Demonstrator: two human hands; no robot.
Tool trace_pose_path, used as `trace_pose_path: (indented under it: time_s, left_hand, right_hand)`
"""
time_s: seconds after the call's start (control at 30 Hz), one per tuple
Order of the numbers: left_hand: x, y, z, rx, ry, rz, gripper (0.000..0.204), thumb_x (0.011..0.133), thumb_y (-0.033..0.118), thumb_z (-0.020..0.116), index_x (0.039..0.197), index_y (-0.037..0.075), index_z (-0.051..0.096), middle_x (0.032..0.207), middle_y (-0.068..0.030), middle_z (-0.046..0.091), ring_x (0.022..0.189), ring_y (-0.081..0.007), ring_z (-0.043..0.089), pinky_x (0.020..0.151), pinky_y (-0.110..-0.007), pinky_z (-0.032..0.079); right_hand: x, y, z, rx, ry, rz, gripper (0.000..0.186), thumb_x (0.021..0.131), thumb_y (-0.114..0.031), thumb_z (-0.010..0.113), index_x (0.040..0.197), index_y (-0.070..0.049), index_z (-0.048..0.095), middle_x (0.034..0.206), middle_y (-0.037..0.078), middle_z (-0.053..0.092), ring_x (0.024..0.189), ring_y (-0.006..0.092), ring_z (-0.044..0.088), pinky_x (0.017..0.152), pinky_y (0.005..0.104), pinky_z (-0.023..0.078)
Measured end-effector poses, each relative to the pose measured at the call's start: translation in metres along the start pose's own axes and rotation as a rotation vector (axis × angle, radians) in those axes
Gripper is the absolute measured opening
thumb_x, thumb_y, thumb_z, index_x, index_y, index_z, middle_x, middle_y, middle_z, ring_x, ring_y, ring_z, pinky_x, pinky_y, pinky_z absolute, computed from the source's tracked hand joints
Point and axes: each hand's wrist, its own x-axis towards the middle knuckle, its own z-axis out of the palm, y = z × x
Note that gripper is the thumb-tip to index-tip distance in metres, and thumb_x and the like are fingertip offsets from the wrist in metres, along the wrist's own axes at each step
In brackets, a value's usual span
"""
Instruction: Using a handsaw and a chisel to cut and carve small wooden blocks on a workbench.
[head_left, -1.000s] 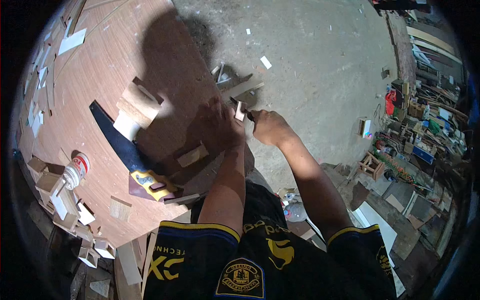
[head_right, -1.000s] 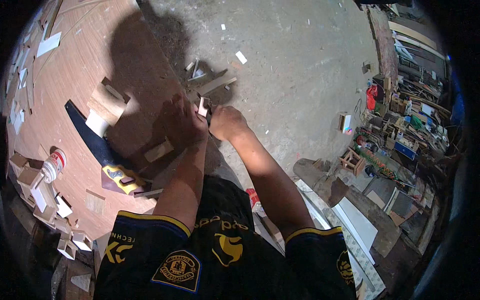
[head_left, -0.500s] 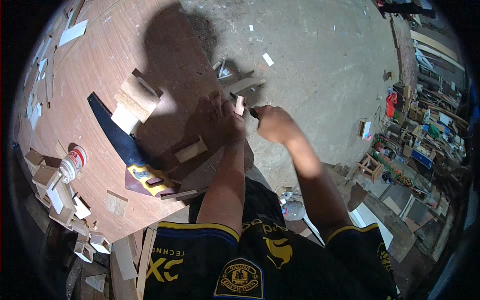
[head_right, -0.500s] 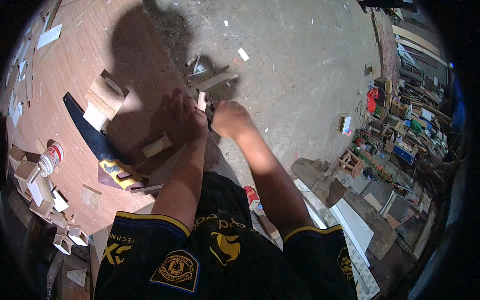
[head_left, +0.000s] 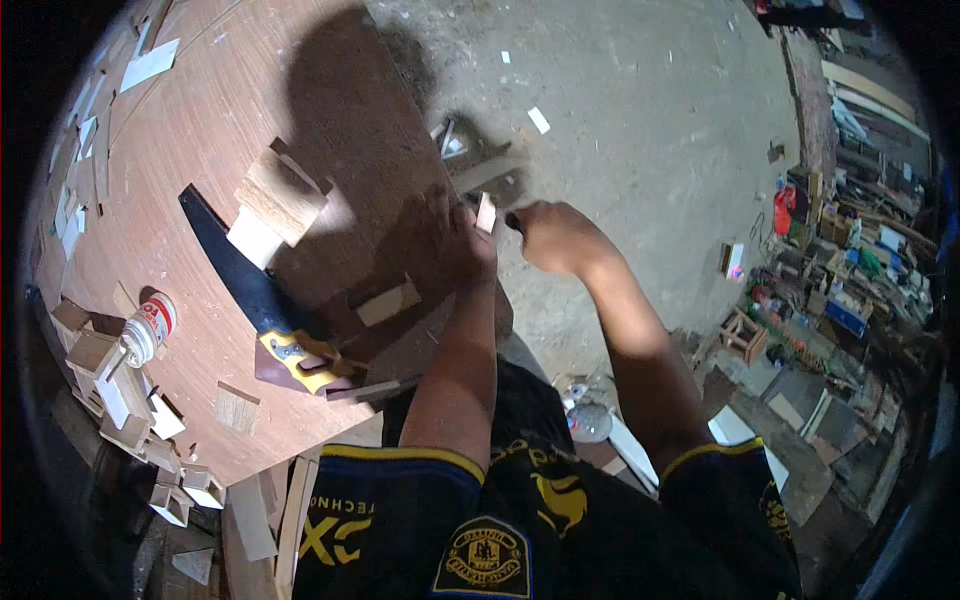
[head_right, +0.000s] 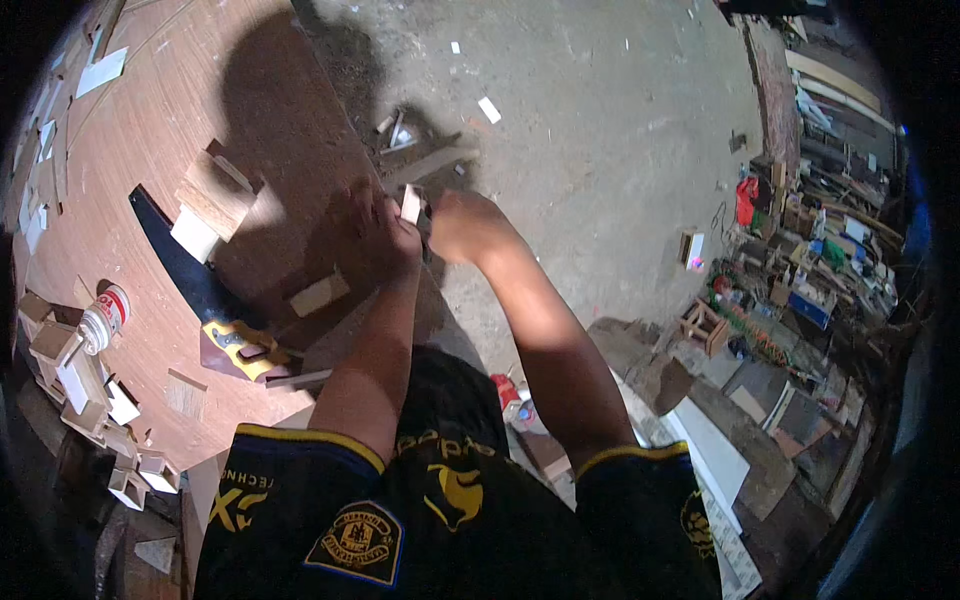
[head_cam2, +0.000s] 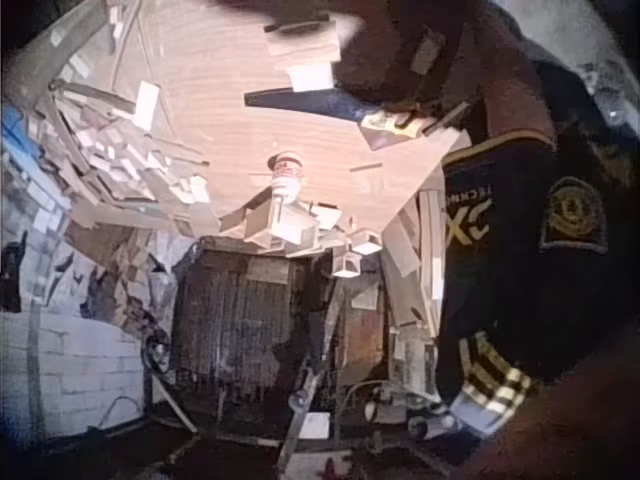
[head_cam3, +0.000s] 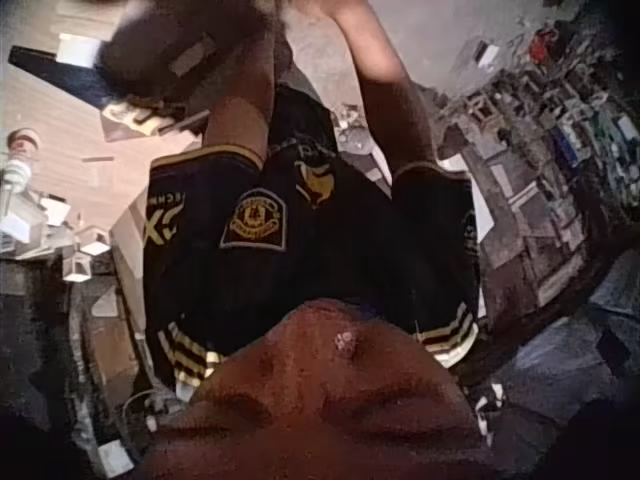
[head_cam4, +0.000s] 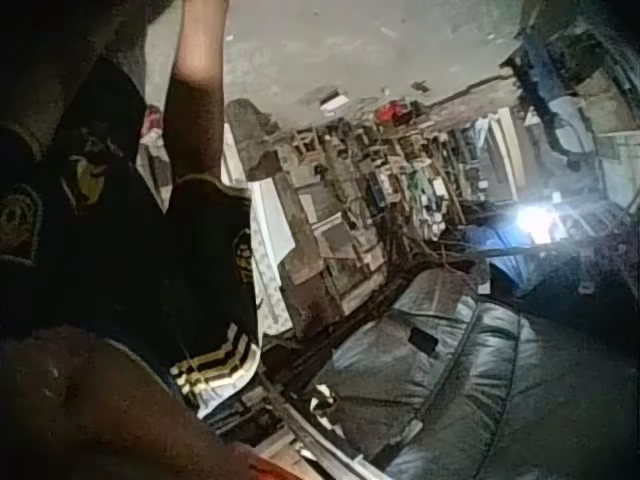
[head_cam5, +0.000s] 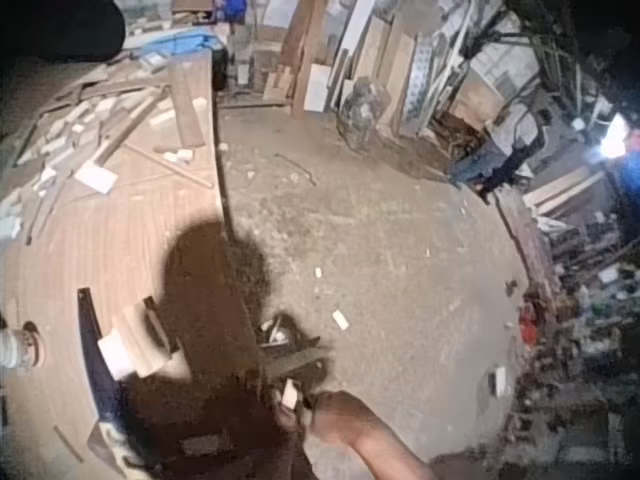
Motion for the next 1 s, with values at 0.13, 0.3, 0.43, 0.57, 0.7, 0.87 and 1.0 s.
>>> trace_pose_path:
  time_s: [0.13, 0.3, 0.43, 0.57, 0.7, 0.87, 1.0]
  left_hand:
    - [0.005, 0.010, 0.004, 0.009, -0.083, -0.043, 0.005, 0.083, 0.006, 0.050, 0.079, 0.005, 0.052, 0.134, -0.0218, 0.052, 0.129, -0.0437, 0.043, 0.102, -0.053, 0.037]
    - [-0.004, -0.003, 0.007, -0.108, -0.019, -0.039, 0.005, 0.083, 0.005, 0.048, 0.080, 0.003, 0.051, 0.132, -0.0243, 0.052, 0.128, -0.0444, 0.044, 0.103, -0.054, 0.036]
    - [0.005, 0.007, 0.001, -0.132, -0.071, -0.055, 0.012, 0.088, 0.004, 0.048, 0.093, 0.001, 0.058, 0.137, -0.0196, 0.049, 0.132, -0.0469, 0.038, 0.109, -0.058, 0.029]
    - [0.004, -0.001, 0.010, -0.124, -0.040, -0.063, 0.011, 0.084, 0.002, 0.047, 0.090, 0.000, 0.055, 0.137, -0.0220, 0.048, 0.131, -0.0463, 0.039, 0.107, -0.056, 0.032]
    - [-0.002, -0.004, 0.006, -0.058, -0.096, -0.079, 0.011, 0.082, 0.003, 0.049, 0.090, 0.000, 0.054, 0.137, -0.0234, 0.048, 0.131, -0.0437, 0.040, 0.108, -0.056, 0.031]
    - [0.008, 0.001, 0.006, -0.010, -0.092, -0.041, 0.009, 0.083, 0.009, 0.053, 0.090, 0.003, 0.056, 0.139, -0.0189, 0.048, 0.133, -0.0415, 0.039, 0.109, -0.061, 0.026]
    - [0.005, -0.002, -0.002, -0.074, -0.003, -0.029, 0.009, 0.085, 0.012, 0.053, 0.089, 0.005, 0.057, 0.137, -0.0177, 0.050, 0.133, -0.0422, 0.040, 0.109, -0.060, 0.026]
  right_hand:
    - [0.005, 0.009, 0.021, -0.032, 0.068, 0.080, 0.032, 0.080, -0.006, 0.046, 0.105, -0.004, 0.066, 0.101, 0.025, 0.066, 0.095, 0.0417, 0.063, 0.083, 0.0486, 0.050]
    - [-0.003, -0.008, 0.000, 0.006, 0.025, 0.062, 0.027, 0.081, -0.007, 0.046, 0.098, -0.002, 0.066, 0.101, 0.026, 0.065, 0.093, 0.0427, 0.062, 0.080, 0.0488, 0.050]
    - [0.003, -0.001, -0.001, 0.024, 0.000, 0.096, 0.030, 0.079, -0.007, 0.048, 0.103, -0.002, 0.066, 0.103, 0.027, 0.064, 0.096, 0.0424, 0.062, 0.083, 0.0479, 0.050]
    - [0.013, -0.001, 0.005, -0.002, 0.035, 0.074, 0.035, 0.078, -0.007, 0.049, 0.108, -0.004, 0.065, 0.106, 0.024, 0.065, 0.102, 0.0398, 0.062, 0.088, 0.0455, 0.050]
    - [0.005, 0.002, -0.006, 0.017, -0.058, 0.024, 0.034, 0.077, -0.007, 0.050, 0.108, -0.003, 0.065, 0.108, 0.024, 0.064, 0.104, 0.0401, 0.061, 0.089, 0.0450, 0.050]
    - [0.013, -0.006, 0.009, -0.043, 0.033, 0.087, 0.034, 0.077, -0.007, 0.050, 0.108, -0.002, 0.064, 0.103, 0.027, 0.064, 0.102, 0.0406, 0.061, 0.087, 0.0460, 0.051]
    - [0.000, -0.009, -0.017, 0.010, -0.075, 0.012, 0.036, 0.079, -0.008, 0.049, 0.110, -0.004, 0.064, 0.104, 0.026, 0.065, 0.101, 0.0406, 0.062, 0.087, 0.0465, 0.051]
